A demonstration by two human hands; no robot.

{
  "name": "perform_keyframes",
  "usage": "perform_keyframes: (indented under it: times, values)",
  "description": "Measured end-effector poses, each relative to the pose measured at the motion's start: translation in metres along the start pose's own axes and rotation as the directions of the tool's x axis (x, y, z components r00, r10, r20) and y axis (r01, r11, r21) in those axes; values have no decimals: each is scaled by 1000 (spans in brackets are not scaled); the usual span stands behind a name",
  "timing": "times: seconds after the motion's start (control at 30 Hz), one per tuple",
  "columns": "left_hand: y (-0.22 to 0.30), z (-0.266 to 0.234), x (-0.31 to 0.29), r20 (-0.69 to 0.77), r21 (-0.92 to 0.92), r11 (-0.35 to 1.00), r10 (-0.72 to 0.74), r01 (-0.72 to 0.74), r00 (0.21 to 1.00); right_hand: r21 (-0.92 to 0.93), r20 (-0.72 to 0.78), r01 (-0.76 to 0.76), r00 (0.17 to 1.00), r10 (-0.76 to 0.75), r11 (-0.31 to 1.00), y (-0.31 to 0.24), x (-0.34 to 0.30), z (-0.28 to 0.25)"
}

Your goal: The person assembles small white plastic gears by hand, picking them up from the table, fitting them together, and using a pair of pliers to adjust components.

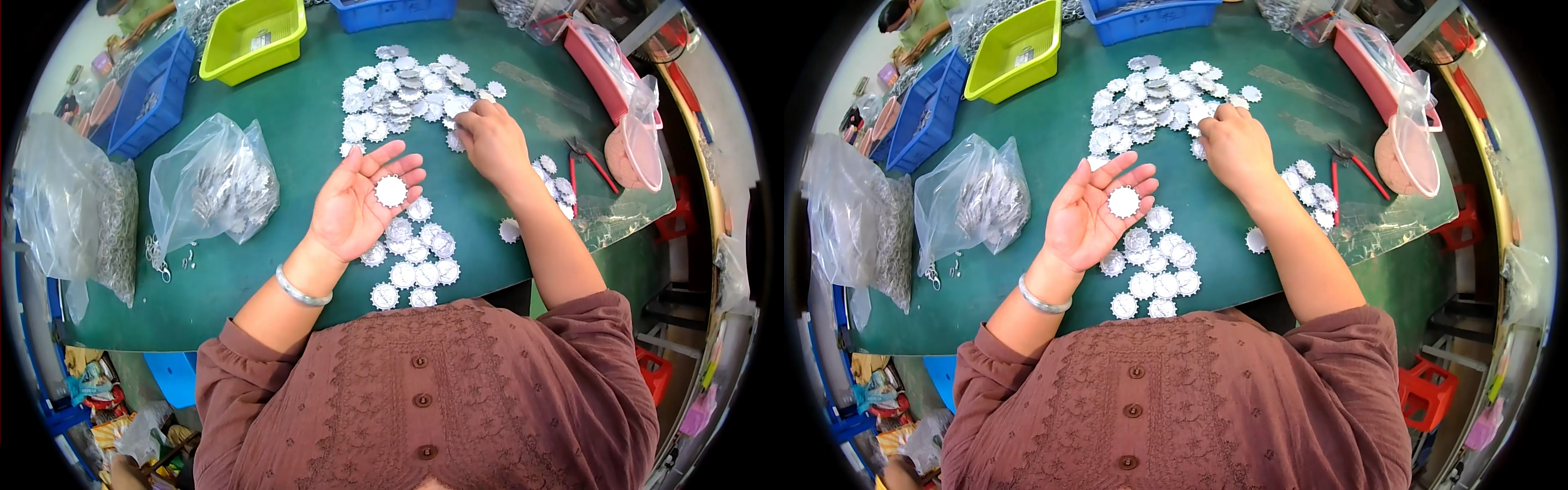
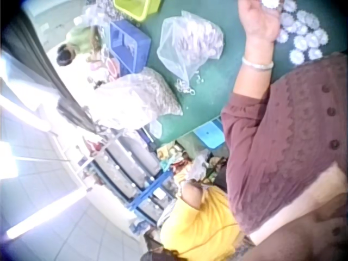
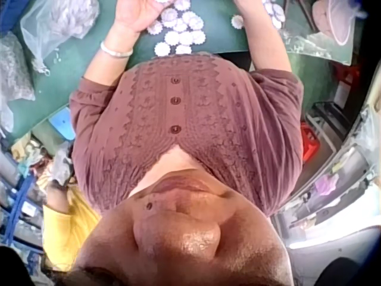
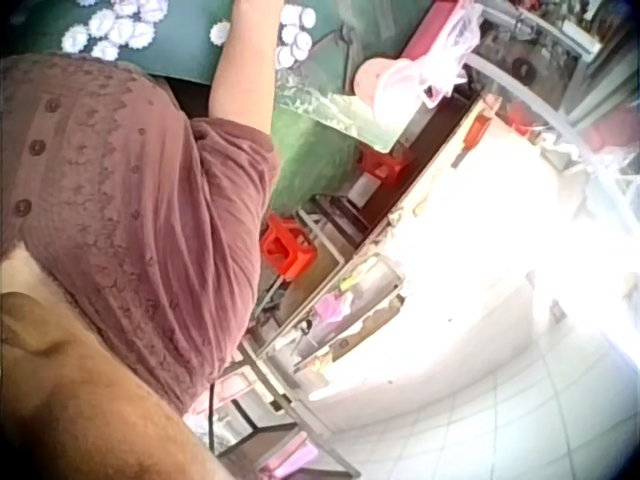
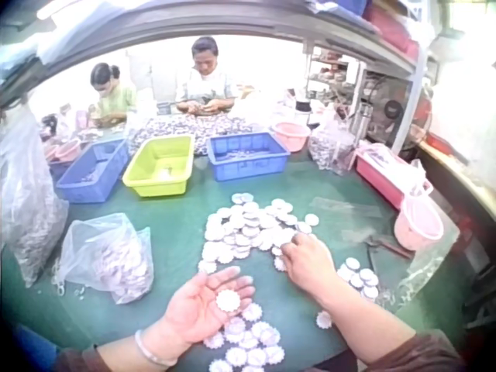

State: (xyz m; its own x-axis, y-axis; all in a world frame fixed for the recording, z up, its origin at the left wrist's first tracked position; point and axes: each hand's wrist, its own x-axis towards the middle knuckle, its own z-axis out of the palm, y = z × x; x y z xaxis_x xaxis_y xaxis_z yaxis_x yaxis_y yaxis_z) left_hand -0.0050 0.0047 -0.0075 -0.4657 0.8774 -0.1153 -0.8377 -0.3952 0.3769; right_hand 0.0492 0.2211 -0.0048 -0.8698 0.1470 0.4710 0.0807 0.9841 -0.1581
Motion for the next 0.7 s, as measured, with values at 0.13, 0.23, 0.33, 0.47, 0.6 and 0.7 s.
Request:
perform_keyframes:
  times: [0.13, 0.23, 0.33, 0.47, 0.6, 0.7]
  values:
    - [1, 0, -1, -3, -4, 1000, 4, -4, 1000, 17, 1, 64, 998, -64, 998, 0, 2, 0]
    - [1, 1, -1, -1, -6, 1000, 1, -1, 1000, 261, -7, -58, 998, 62, 964, -4, 2, -3]
    - [-1, 2, -1, -64, 122, 992, 32, -24, 997, 643, 239, -345, 939, 249, 684, -14, 2, -16]
    - [-5, 7, -6, -200, 485, 875, 110, 1, 974, 758, 567, -582, 811, 144, 293, -34, -1, -31]
    - [-7, 8, -5, -240, 536, 843, 107, 40, 965, 785, 566, -564, 821, 75, 257, -44, -5, -32]
    - [-7, 8, -5, -227, 546, 837, 111, 32, 968, 789, 581, -581, 811, 66, 201, -46, -6, -35]
